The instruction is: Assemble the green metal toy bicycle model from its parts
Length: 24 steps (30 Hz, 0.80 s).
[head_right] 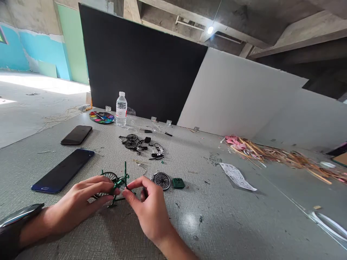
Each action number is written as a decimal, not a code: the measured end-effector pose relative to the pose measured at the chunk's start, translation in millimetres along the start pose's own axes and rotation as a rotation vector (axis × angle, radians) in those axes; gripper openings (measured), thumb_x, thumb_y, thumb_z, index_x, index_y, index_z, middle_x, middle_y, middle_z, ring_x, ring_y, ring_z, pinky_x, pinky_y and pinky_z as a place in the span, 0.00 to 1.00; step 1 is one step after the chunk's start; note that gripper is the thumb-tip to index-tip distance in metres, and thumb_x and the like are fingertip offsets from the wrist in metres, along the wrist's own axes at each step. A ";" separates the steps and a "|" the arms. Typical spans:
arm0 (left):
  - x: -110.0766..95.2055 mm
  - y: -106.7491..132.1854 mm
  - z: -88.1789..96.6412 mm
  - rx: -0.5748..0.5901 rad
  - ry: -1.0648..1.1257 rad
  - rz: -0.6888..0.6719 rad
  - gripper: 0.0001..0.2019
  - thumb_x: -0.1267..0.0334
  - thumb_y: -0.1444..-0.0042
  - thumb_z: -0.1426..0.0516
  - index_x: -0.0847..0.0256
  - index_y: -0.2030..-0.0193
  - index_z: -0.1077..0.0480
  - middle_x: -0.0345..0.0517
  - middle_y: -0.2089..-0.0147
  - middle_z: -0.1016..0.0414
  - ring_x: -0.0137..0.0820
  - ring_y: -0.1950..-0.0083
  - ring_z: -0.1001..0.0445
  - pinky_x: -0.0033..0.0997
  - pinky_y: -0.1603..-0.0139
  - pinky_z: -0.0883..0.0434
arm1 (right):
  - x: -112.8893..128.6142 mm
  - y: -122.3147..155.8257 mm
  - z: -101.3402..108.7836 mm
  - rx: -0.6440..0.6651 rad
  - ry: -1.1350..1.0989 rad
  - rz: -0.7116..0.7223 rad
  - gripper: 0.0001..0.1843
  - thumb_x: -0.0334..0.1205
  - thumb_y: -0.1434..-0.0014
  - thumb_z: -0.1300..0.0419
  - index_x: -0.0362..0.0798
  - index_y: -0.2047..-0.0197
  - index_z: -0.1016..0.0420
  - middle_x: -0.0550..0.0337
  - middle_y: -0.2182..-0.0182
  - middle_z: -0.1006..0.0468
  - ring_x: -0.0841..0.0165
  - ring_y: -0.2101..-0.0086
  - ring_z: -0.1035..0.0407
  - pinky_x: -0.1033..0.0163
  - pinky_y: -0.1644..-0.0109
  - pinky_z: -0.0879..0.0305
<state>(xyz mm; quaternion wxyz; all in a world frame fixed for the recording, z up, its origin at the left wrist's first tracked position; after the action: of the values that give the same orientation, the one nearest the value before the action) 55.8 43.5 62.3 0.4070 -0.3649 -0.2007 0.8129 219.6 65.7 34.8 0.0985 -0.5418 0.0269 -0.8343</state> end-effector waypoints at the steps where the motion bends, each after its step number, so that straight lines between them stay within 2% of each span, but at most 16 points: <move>1: 6.0 -0.9 0.8 0.003 0.035 0.051 0.10 0.62 0.26 0.46 0.61 0.55 0.25 0.48 0.61 0.19 0.35 0.63 0.21 0.33 0.62 0.24 | 2.3 -0.2 2.0 -0.006 -0.001 0.012 0.13 0.52 0.38 0.33 0.51 0.61 0.20 0.64 0.72 0.25 0.71 0.76 0.45 0.63 0.72 0.48; 4: 27.2 -3.2 3.4 0.010 0.130 0.214 0.08 0.63 0.29 0.43 0.59 0.56 0.22 0.43 0.61 0.17 0.33 0.63 0.19 0.31 0.61 0.24 | 8.7 -0.5 8.6 -0.029 -0.028 0.053 0.12 0.51 0.34 0.37 0.51 0.59 0.22 0.62 0.67 0.22 0.70 0.73 0.39 0.63 0.70 0.43; 7: 47.5 -2.1 8.5 -0.042 0.173 0.343 0.09 0.61 0.31 0.42 0.59 0.57 0.21 0.42 0.61 0.15 0.34 0.62 0.17 0.32 0.60 0.22 | 9.2 -1.4 13.3 -0.046 -0.039 0.067 0.13 0.51 0.32 0.39 0.51 0.55 0.21 0.59 0.66 0.19 0.68 0.71 0.33 0.62 0.67 0.39; 10: 59.0 1.6 10.4 -0.095 0.202 0.400 0.10 0.59 0.30 0.43 0.59 0.55 0.20 0.44 0.60 0.13 0.36 0.60 0.16 0.34 0.59 0.20 | 4.1 -2.9 16.0 -0.063 -0.030 0.053 0.18 0.53 0.31 0.40 0.52 0.48 0.19 0.56 0.62 0.17 0.65 0.67 0.27 0.61 0.64 0.36; 12: 63.2 4.8 10.2 -0.117 0.210 0.417 0.10 0.59 0.30 0.43 0.58 0.53 0.20 0.44 0.58 0.13 0.37 0.58 0.15 0.37 0.55 0.20 | 2.2 -3.4 17.2 -0.073 -0.014 0.054 0.18 0.53 0.31 0.41 0.52 0.47 0.18 0.56 0.61 0.16 0.64 0.65 0.26 0.60 0.61 0.35; 15: 65.9 8.5 11.1 -0.149 0.221 0.405 0.11 0.60 0.29 0.44 0.59 0.49 0.22 0.47 0.54 0.13 0.38 0.54 0.15 0.40 0.50 0.20 | 3.2 -3.2 19.4 -0.092 0.024 0.064 0.18 0.53 0.30 0.42 0.51 0.50 0.17 0.57 0.64 0.16 0.66 0.69 0.30 0.61 0.65 0.36; 19: 64.4 9.0 14.8 -0.184 0.227 0.361 0.11 0.60 0.29 0.44 0.60 0.48 0.23 0.49 0.55 0.14 0.38 0.53 0.16 0.39 0.51 0.19 | 5.8 -2.3 20.9 -0.104 0.033 0.074 0.19 0.53 0.30 0.42 0.49 0.52 0.17 0.58 0.68 0.19 0.68 0.74 0.37 0.63 0.70 0.42; 24: 54.7 4.7 21.3 -0.205 0.135 0.331 0.06 0.62 0.33 0.39 0.59 0.56 0.21 0.43 0.61 0.15 0.34 0.63 0.17 0.33 0.60 0.19 | 1.3 -2.0 20.6 -0.109 -0.020 0.050 0.19 0.55 0.32 0.40 0.49 0.52 0.18 0.62 0.74 0.25 0.70 0.77 0.44 0.63 0.74 0.48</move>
<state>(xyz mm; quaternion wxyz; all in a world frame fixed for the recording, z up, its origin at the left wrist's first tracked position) 15.3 84.3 49.8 0.2411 -0.4863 -0.1921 0.8176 237.5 68.7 44.7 0.0900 -0.5538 0.0846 -0.8234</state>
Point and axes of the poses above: each hand's wrist, its own y-axis away from the middle knuckle, its own z-axis out of the back of the hand, x = y × z, the point moved 10 cm from there along -y, towards the middle knuckle
